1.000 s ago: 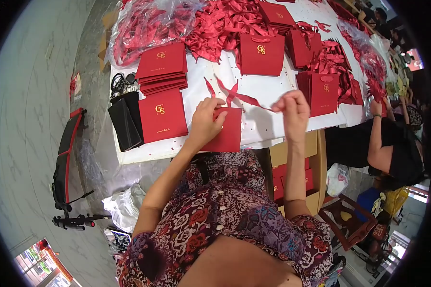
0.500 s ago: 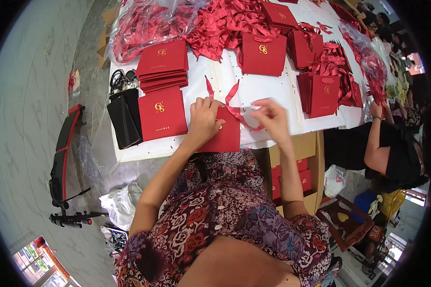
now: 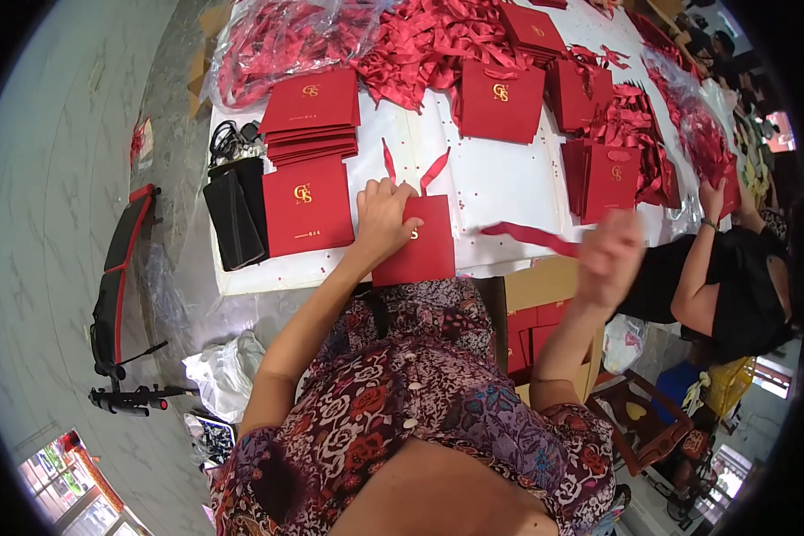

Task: Tying ribbons onto red gift bags and stacking them.

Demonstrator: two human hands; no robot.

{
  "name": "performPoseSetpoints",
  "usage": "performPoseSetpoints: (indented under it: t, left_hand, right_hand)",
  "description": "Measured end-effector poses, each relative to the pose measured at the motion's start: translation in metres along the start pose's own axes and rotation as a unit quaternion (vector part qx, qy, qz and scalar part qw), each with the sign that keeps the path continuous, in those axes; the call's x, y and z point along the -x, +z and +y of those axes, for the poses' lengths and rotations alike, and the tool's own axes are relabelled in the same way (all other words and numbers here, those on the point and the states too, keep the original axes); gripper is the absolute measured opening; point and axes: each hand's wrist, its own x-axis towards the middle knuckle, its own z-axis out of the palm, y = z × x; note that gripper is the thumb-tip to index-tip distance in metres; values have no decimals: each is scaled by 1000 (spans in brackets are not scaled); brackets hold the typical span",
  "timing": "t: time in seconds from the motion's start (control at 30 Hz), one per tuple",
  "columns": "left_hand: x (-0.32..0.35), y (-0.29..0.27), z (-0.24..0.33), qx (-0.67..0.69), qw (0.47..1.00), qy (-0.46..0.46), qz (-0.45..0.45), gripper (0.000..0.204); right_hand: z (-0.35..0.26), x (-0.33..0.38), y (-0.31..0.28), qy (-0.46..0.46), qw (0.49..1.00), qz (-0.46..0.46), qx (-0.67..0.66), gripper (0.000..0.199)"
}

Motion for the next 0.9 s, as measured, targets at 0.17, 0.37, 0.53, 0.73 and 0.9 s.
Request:
performPoseSetpoints:
  t: [0.17,0.37,0.53,0.73,0.9]
  left_hand:
    - [-5,-1,0,-3,1000,10,-1,42]
    - [-5,-2,4,40,999,-3,-6,40]
    - [0,-1,13,50,999,-5,22,39]
    - [7,2,31,-20,997,14,77,39]
    - [8,8,26,14,997,-13,77,36]
  right_hand:
    - [16,-25,8,-1,976,-26,218,8]
    - [143,12,-1,194,856,-38,478,14]
    - [172,27,0,151,817,-19,557,12]
    - [167,17,11,228,793,-7,565,14]
    - [179,26,11,50,778,-62,623,11]
